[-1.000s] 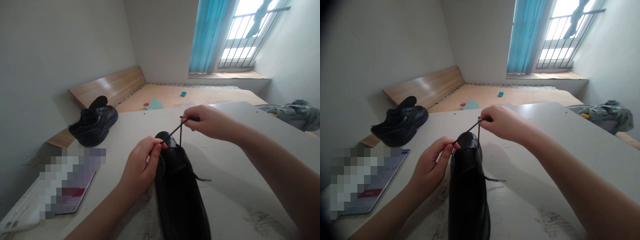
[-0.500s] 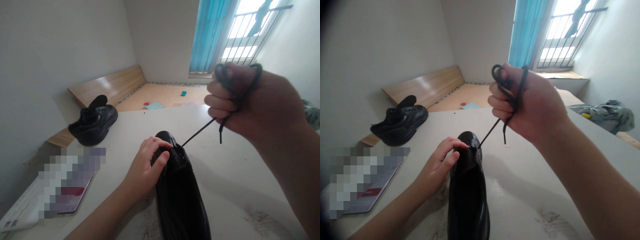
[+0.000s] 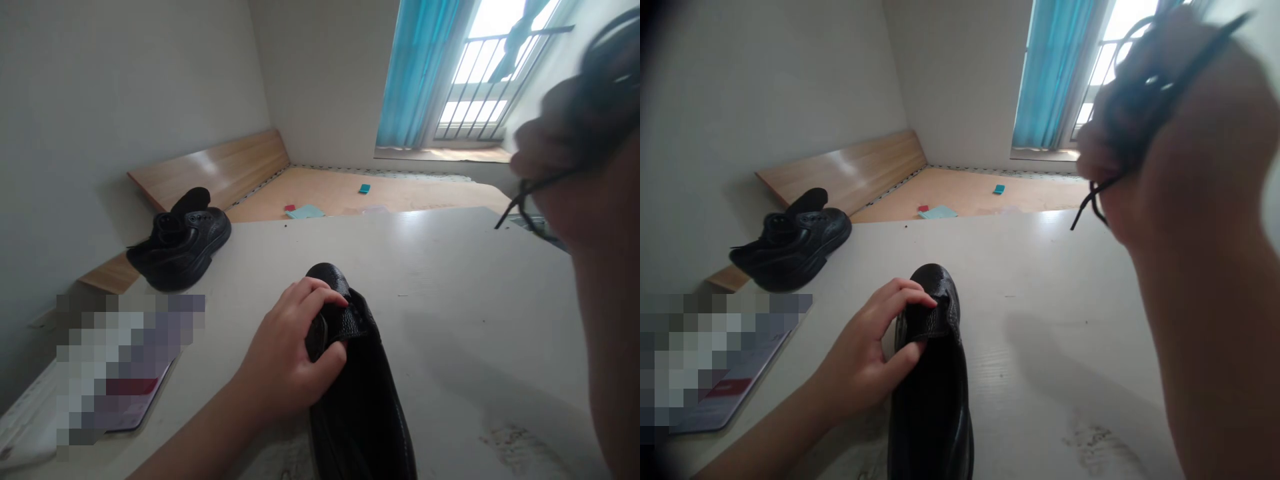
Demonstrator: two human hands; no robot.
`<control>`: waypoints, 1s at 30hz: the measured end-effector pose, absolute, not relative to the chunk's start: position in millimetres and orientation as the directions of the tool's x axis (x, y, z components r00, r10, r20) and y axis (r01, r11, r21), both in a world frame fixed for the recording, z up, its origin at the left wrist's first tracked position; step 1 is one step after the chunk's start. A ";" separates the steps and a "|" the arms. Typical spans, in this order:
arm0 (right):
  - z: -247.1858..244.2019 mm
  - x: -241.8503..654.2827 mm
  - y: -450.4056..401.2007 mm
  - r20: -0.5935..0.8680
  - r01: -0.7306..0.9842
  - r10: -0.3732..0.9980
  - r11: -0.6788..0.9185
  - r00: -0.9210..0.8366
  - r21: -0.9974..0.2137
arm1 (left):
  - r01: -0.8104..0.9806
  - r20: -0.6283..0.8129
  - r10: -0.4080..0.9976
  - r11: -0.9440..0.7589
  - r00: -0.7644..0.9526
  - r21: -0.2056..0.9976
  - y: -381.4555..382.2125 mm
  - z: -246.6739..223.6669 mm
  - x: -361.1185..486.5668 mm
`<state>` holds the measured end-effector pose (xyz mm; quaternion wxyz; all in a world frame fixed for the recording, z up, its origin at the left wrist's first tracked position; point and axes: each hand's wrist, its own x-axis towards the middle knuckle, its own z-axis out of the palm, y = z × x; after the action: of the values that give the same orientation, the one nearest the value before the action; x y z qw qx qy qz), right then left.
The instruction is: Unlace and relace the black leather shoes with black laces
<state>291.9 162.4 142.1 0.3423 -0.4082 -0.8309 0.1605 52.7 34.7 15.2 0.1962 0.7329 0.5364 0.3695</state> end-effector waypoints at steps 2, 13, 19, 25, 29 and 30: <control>136.7 273.9 164.2 0.406 0.637 0.795 0.604 -0.449 -0.479 | 0.640 0.363 0.924 -0.352 0.121 0.683 34.4 15.1 52.4; 62.4 268.1 198.0 -0.433 0.797 0.679 0.571 -0.593 -0.196 | 0.567 0.312 0.947 -0.214 -0.080 0.795 39.2 16.1 51.0; 106.0 257.6 148.0 -0.120 0.631 0.637 0.688 -0.762 -0.358 | 0.544 0.206 0.971 -0.106 -0.125 0.832 38.9 17.5 49.6; 104.8 227.9 85.7 -0.148 0.352 0.321 0.802 -0.935 -0.482 | 0.520 0.168 0.977 -0.077 -0.129 0.851 38.7 19.7 51.2; 81.0 214.8 69.1 -0.140 0.415 0.394 0.892 -0.908 -0.182 | 0.496 0.144 0.979 -0.055 -0.144 0.866 40.2 18.1 51.1; 76.2 214.1 68.0 -0.133 0.410 0.394 0.903 -0.910 -0.128 | 0.494 0.142 0.980 -0.055 -0.141 0.868 40.2 17.7 51.0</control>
<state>214.1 68.0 76.2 -0.0519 -0.2062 -0.9741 0.0765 51.0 40.2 17.7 0.2864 0.5894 0.6250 0.4242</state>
